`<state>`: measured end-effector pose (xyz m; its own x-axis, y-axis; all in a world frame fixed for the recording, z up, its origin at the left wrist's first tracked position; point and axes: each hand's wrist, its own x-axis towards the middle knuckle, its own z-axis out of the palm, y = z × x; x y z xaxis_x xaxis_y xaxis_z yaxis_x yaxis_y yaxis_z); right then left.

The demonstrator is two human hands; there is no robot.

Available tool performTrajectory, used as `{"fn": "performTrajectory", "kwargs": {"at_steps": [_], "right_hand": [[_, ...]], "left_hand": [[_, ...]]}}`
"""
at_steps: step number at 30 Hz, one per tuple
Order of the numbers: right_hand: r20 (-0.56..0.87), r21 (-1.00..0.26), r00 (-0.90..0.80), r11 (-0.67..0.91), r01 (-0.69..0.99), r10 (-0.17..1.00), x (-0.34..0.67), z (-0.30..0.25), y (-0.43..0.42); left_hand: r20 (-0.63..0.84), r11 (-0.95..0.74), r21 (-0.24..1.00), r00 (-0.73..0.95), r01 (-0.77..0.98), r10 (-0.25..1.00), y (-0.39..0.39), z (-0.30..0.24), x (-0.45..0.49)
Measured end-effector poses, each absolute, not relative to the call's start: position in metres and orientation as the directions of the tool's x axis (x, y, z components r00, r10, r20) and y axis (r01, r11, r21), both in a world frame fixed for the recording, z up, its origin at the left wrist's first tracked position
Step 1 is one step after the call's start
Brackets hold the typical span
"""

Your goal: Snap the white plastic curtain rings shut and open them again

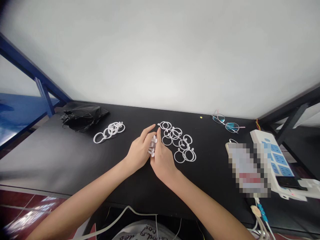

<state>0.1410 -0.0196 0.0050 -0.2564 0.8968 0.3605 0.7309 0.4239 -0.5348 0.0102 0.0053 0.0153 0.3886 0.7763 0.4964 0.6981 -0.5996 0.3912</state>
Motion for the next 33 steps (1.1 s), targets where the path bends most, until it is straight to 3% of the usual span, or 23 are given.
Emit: {"fn": "performTrajectory", "kwargs": {"at_steps": [4, 11, 13, 17, 21, 23, 28, 31, 33], "right_hand": [[0.356, -0.517, -0.276, 0.434, 0.738, 0.893, 0.142, 0.004, -0.019], [0.350, -0.645, -0.262, 0.434, 0.629, 0.899, 0.148, 0.015, -0.018], [0.344, -0.598, -0.278, 0.438, 0.671, 0.897, 0.146, 0.016, -0.019], [0.355, -0.522, -0.294, 0.449, 0.725, 0.888, 0.141, 0.011, -0.023], [0.353, -0.527, -0.281, 0.438, 0.728, 0.892, 0.140, 0.007, -0.022], [0.342, -0.570, -0.265, 0.423, 0.704, 0.901, 0.142, 0.010, -0.020], [0.227, -0.857, -0.305, 0.339, 0.389, 0.925, 0.161, 0.032, -0.014], [0.052, -0.989, -0.373, 0.100, 0.111, 0.926, 0.172, 0.042, -0.009], [-0.076, -0.995, -0.467, -0.096, -0.019, 0.881, 0.173, 0.044, -0.008]], "left_hand": [[0.426, -0.576, 0.472, 0.399, 0.667, 0.812, 0.006, 0.017, 0.009], [0.366, -0.441, 0.824, 0.261, 0.357, 0.894, 0.009, 0.015, 0.003], [0.368, -0.435, 0.838, 0.245, 0.331, 0.897, 0.009, 0.011, 0.005], [0.373, -0.440, 0.784, 0.234, 0.439, 0.898, 0.007, 0.006, 0.011], [0.400, -0.479, 0.717, 0.263, 0.507, 0.878, 0.005, 0.006, 0.012], [0.399, -0.473, 0.742, 0.254, 0.476, 0.881, 0.006, 0.006, 0.009], [0.194, -0.248, 0.957, 0.303, 0.151, 0.933, 0.014, 0.016, 0.001], [0.085, -0.088, 0.996, 0.402, -0.011, 0.912, 0.016, 0.026, 0.000], [0.015, 0.004, 0.999, 0.468, -0.040, 0.883, 0.015, 0.029, 0.002]]}}
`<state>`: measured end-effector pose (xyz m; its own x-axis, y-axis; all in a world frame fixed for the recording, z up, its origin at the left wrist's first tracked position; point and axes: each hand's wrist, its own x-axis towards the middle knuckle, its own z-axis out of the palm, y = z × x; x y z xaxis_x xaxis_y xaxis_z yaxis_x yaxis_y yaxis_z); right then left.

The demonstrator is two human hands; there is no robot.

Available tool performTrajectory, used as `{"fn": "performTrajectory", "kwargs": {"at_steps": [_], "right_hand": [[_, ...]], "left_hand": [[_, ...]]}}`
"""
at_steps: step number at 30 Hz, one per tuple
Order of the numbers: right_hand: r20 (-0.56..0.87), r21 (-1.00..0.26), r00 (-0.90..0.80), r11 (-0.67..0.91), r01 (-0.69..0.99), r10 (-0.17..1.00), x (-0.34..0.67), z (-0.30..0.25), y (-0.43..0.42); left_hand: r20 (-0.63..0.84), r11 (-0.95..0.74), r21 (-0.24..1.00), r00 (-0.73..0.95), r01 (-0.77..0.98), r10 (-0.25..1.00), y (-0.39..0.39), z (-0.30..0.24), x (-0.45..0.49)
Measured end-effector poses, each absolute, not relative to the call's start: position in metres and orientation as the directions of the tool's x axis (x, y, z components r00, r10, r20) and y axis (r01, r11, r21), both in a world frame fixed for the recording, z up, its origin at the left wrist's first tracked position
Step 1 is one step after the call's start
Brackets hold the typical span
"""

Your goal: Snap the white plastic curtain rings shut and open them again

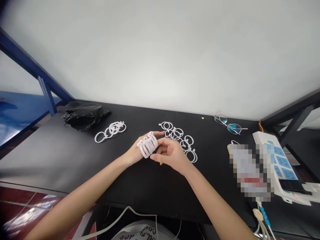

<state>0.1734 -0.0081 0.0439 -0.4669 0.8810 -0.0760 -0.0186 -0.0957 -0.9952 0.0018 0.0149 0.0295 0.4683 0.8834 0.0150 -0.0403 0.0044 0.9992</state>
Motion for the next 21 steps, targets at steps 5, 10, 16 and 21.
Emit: {"fn": "performTrajectory", "kwargs": {"at_steps": [5, 10, 16, 21], "right_hand": [[-0.217, -0.960, -0.556, -0.279, -0.028, 0.802, 0.164, 0.044, -0.011], [-0.226, -0.952, -0.536, -0.302, -0.057, 0.814, 0.164, 0.042, -0.012], [-0.259, -0.941, -0.531, -0.336, -0.052, 0.807, 0.165, 0.037, -0.011], [-0.269, -0.942, -0.527, -0.335, -0.032, 0.806, 0.163, 0.037, -0.011]], "left_hand": [[-0.047, 0.119, 0.990, 0.621, -0.076, 0.782, 0.008, 0.027, 0.003], [0.103, -0.124, 0.992, 0.634, -0.012, 0.767, 0.009, 0.026, -0.001], [0.169, -0.289, 0.954, 0.647, 0.083, 0.743, 0.011, 0.029, -0.002], [0.218, -0.389, 0.912, 0.657, 0.126, 0.722, 0.012, 0.025, -0.004]]}}
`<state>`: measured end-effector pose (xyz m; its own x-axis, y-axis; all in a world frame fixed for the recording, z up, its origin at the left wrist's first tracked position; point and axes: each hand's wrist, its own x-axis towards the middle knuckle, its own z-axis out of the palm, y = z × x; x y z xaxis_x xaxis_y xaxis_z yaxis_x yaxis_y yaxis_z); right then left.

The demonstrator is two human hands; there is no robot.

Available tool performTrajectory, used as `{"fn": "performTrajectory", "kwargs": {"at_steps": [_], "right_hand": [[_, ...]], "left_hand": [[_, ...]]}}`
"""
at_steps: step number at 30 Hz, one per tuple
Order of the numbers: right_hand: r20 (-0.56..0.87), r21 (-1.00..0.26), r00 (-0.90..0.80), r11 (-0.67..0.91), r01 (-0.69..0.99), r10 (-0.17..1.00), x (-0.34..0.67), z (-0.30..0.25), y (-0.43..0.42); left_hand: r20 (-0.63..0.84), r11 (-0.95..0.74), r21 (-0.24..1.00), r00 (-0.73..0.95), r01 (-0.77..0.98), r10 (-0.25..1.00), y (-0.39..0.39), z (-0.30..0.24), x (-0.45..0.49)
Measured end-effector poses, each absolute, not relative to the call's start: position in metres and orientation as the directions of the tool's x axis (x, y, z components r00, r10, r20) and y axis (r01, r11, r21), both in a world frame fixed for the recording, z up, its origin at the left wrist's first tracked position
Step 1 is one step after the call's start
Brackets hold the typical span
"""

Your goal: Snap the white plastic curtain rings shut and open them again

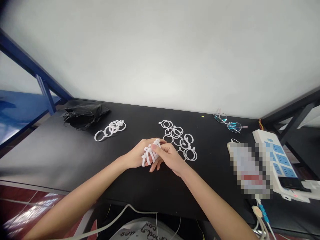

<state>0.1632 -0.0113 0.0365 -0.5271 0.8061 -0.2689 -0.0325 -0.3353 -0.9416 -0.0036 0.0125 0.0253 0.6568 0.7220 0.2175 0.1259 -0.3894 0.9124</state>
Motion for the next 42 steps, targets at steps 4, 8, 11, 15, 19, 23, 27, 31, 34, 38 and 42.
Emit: {"fn": "performTrajectory", "kwargs": {"at_steps": [4, 8, 11, 15, 19, 23, 27, 31, 34, 38, 42], "right_hand": [[-0.259, -0.952, -0.519, -0.307, -0.008, 0.814, 0.162, 0.036, -0.011], [-0.279, -0.949, -0.414, -0.316, -0.022, 0.866, 0.158, 0.032, -0.013], [-0.239, -0.959, -0.437, -0.280, -0.031, 0.867, 0.155, 0.030, -0.016], [-0.219, -0.968, -0.377, -0.248, -0.029, 0.900, 0.150, 0.028, -0.020], [-0.203, -0.976, -0.296, -0.218, -0.015, 0.933, 0.149, 0.026, -0.021], [-0.183, -0.978, -0.401, -0.207, -0.017, 0.898, 0.155, 0.029, -0.016], [-0.163, -0.974, -0.568, -0.223, -0.036, 0.807, 0.166, 0.038, -0.012], [-0.126, -0.992, -0.496, -0.112, 0.058, 0.859, 0.173, 0.041, -0.012], [-0.115, -0.992, -0.485, -0.079, 0.094, 0.867, 0.173, 0.038, -0.013], [-0.089, -0.996, -0.511, -0.064, 0.065, 0.855, 0.169, 0.036, -0.013], [-0.150, -0.988, -0.534, -0.150, 0.042, 0.832, 0.170, 0.039, -0.011]], "left_hand": [[0.218, -0.423, 0.891, 0.659, 0.166, 0.720, 0.014, 0.023, -0.005], [0.272, -0.503, 0.838, 0.636, 0.212, 0.722, 0.016, 0.022, -0.005], [0.258, -0.489, 0.843, 0.630, 0.223, 0.732, 0.017, 0.022, -0.005], [0.240, -0.484, 0.828, 0.600, 0.284, 0.763, 0.018, 0.021, -0.004], [0.224, -0.483, 0.806, 0.578, 0.342, 0.784, 0.018, 0.022, -0.004], [0.245, -0.485, 0.834, 0.612, 0.262, 0.752, 0.018, 0.025, -0.007], [0.210, -0.454, 0.868, 0.677, 0.203, 0.705, 0.020, 0.028, -0.012], [0.176, -0.465, 0.844, 0.679, 0.269, 0.713, 0.021, 0.032, -0.015], [0.162, -0.498, 0.805, 0.688, 0.322, 0.708, 0.020, 0.032, -0.014], [0.157, -0.508, 0.799, 0.705, 0.321, 0.692, 0.019, 0.029, -0.013], [0.126, -0.536, 0.751, 0.715, 0.384, 0.688, 0.018, 0.029, -0.015]]}}
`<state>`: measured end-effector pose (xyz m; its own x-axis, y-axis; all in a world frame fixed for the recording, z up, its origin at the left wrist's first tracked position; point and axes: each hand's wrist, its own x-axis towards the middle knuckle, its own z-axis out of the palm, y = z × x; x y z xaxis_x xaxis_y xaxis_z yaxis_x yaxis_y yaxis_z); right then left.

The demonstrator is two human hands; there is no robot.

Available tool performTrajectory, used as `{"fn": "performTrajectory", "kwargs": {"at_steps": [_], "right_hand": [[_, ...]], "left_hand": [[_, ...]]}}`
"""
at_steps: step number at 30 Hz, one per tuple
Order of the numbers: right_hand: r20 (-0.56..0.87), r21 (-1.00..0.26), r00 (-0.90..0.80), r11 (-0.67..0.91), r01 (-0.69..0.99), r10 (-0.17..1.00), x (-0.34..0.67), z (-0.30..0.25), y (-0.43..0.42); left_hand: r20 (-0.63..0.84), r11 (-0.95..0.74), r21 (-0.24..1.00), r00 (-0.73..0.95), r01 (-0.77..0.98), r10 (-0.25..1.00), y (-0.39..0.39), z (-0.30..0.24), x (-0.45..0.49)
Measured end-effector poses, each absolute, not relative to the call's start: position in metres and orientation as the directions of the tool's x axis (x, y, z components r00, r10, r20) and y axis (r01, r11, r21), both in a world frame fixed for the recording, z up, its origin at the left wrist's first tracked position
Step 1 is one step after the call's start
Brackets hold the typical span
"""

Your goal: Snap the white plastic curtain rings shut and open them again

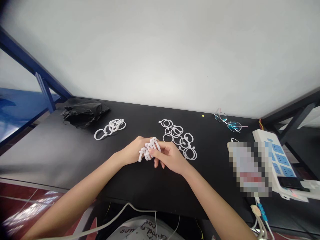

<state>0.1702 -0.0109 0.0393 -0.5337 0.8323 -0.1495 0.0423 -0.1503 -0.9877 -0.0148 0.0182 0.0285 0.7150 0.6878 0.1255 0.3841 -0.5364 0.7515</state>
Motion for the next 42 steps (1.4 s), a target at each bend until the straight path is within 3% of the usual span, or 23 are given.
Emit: {"fn": "performTrajectory", "kwargs": {"at_steps": [4, 7, 17, 23, 28, 35, 38, 42], "right_hand": [[-0.258, -0.959, -0.555, -0.281, 0.044, 0.791, 0.175, 0.041, -0.007], [-0.230, -0.967, -0.521, -0.254, 0.026, 0.822, 0.175, 0.039, -0.006], [-0.191, -0.981, -0.595, -0.127, 0.147, 0.780, 0.174, 0.047, -0.008], [-0.091, -0.996, -0.498, -0.083, 0.038, 0.862, 0.160, 0.045, -0.026], [0.047, -0.996, -0.518, 0.079, 0.040, 0.854, 0.160, 0.043, -0.037], [0.037, -0.999, -0.374, 0.035, -0.012, 0.927, 0.159, 0.035, -0.032], [0.020, -0.998, -0.348, 0.039, 0.047, 0.937, 0.155, 0.036, -0.029], [-0.078, -0.997, -0.348, -0.067, 0.044, 0.934, 0.151, 0.037, -0.028]], "left_hand": [[0.147, -0.620, 0.623, 0.706, 0.478, 0.692, 0.020, 0.029, -0.019], [0.156, -0.628, 0.593, 0.693, 0.505, 0.704, 0.020, 0.029, -0.021], [0.120, -0.563, 0.715, 0.720, 0.414, 0.683, 0.019, 0.030, -0.020], [0.188, -0.494, 0.825, 0.692, 0.273, 0.697, 0.017, 0.027, -0.017], [0.243, -0.553, 0.781, 0.675, 0.289, 0.697, 0.014, 0.029, -0.012], [0.159, -0.294, 0.945, 0.582, 0.145, 0.797, 0.013, 0.024, -0.007], [0.137, -0.280, 0.943, 0.554, 0.181, 0.821, 0.014, 0.023, -0.009], [0.113, -0.318, 0.905, 0.561, 0.282, 0.820, 0.015, 0.024, -0.012]]}}
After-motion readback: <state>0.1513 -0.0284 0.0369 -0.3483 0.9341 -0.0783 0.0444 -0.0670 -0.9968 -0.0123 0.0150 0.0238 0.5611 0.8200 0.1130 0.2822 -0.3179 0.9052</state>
